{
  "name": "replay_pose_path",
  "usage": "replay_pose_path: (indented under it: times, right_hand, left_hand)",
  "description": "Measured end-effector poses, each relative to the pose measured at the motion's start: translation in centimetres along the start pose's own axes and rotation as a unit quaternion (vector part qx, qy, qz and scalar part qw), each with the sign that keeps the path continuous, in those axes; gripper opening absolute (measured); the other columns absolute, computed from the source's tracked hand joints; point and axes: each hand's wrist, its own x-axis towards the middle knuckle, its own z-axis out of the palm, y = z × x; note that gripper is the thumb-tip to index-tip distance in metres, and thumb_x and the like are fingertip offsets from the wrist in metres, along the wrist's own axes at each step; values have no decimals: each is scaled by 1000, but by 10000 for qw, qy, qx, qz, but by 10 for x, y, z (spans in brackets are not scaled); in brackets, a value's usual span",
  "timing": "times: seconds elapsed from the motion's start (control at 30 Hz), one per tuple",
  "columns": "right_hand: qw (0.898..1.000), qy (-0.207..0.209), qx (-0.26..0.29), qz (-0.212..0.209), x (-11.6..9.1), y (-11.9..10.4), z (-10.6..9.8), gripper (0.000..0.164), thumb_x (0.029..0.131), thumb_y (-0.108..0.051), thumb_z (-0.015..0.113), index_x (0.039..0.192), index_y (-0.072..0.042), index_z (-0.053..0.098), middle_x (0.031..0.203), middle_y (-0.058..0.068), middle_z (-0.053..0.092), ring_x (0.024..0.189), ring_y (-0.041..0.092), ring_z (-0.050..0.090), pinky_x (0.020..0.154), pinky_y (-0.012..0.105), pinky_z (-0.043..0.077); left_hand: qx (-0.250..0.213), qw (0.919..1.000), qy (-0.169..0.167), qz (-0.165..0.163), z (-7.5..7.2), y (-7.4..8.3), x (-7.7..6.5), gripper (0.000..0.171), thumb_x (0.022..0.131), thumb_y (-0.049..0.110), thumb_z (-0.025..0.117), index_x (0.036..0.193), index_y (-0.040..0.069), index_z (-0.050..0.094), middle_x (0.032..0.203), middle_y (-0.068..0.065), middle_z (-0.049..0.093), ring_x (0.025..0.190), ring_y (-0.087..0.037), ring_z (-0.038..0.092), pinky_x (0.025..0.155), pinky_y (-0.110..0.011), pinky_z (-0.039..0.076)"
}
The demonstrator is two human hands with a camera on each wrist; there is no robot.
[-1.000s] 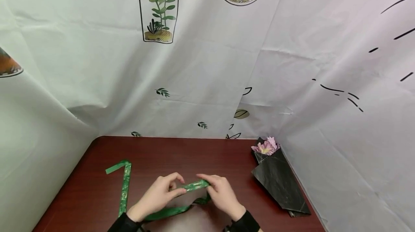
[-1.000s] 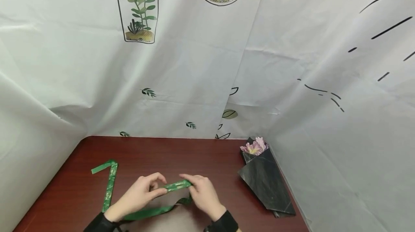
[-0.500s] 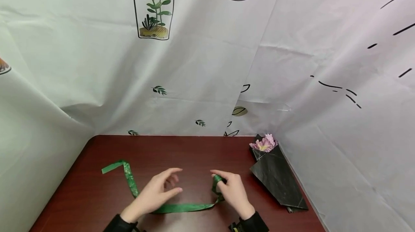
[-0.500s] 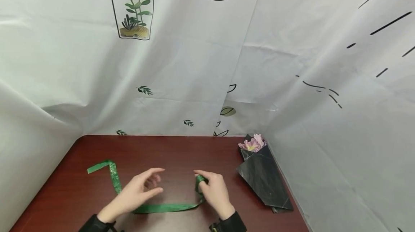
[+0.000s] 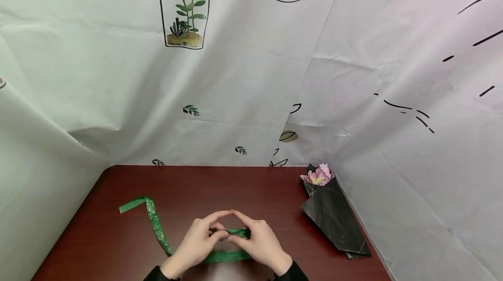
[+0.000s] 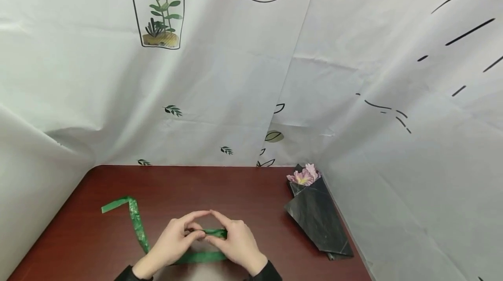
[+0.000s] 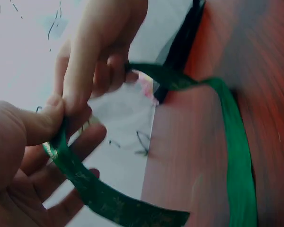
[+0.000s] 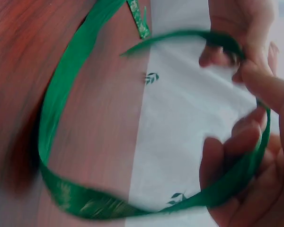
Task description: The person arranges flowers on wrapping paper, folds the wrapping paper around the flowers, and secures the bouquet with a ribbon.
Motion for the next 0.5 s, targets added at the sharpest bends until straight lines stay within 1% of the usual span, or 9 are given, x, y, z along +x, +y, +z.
replay_pose_path:
  times: [0.07,0.1,0.17,0.23,0.3,0.33,0.43,0.47,0.5]
  right_hand:
    - [9996,-143,239,-24,-2,6,-5,55,112,-44,68,162,-25,58,65,-12,31,55,4,17,56,29,23]
    - [9993,-166,320,-10,-3,9,-9,51,112,-43,67,160,-26,61,68,-14,39,57,3,18,58,30,26]
    - [9991,-86,414,83,-6,15,-16,40,112,-40,69,149,-27,69,75,-14,52,60,2,26,61,31,31]
    - [9987,79,461,219,-9,21,-24,28,111,-36,71,137,-26,75,86,-12,65,64,0,35,65,32,36]
    - [9980,299,448,344,-13,27,-32,16,110,-29,75,124,-26,78,95,-10,72,68,0,39,67,32,36]
    - [9972,412,467,421,-14,29,-36,10,109,-25,76,119,-26,79,90,-9,70,69,1,41,66,32,36]
    - [9942,771,448,595,-18,35,-47,10,105,-18,80,111,-27,79,83,-10,66,68,1,39,65,31,33]
    - [9933,873,409,640,-20,36,-50,10,105,-19,81,110,-27,79,82,-10,64,67,2,35,64,31,32]
    - [9925,943,378,678,-21,37,-52,8,105,-20,81,109,-27,79,82,-11,64,66,2,37,64,30,33]
  left_hand:
    - [346,9979,458,297,-14,-5,-6,51,100,2,80,149,8,67,92,8,81,72,-4,72,63,-25,54]
    - [610,9941,776,456,-22,-7,-10,51,98,0,82,147,9,69,91,8,81,68,-1,69,62,-24,54]
    - [1082,9814,1449,641,-42,-14,-18,53,93,-3,86,143,9,72,89,8,81,57,9,56,55,-19,49]
    - [1565,9648,2038,559,-66,-20,-29,55,90,-5,88,141,11,73,88,5,82,49,13,39,47,-17,40]
    - [2025,9472,2476,206,-93,-24,-40,55,91,-3,89,141,12,73,89,1,83,46,11,28,43,-20,34]
    - [2236,9384,2633,-59,-106,-27,-47,54,92,-2,88,143,12,73,91,-2,83,45,9,26,42,-22,32]
    - [2894,9056,2911,-1071,-143,-36,-67,50,101,5,82,148,10,68,100,-12,83,47,-2,36,45,-30,34]
    - [3022,8967,2907,-1415,-154,-40,-73,49,103,6,79,150,8,65,104,-15,83,48,-7,40,46,-32,35]
    - [3104,8904,2814,-1780,-165,-44,-79,50,105,8,75,154,6,61,108,-19,81,51,-12,46,48,-34,36]
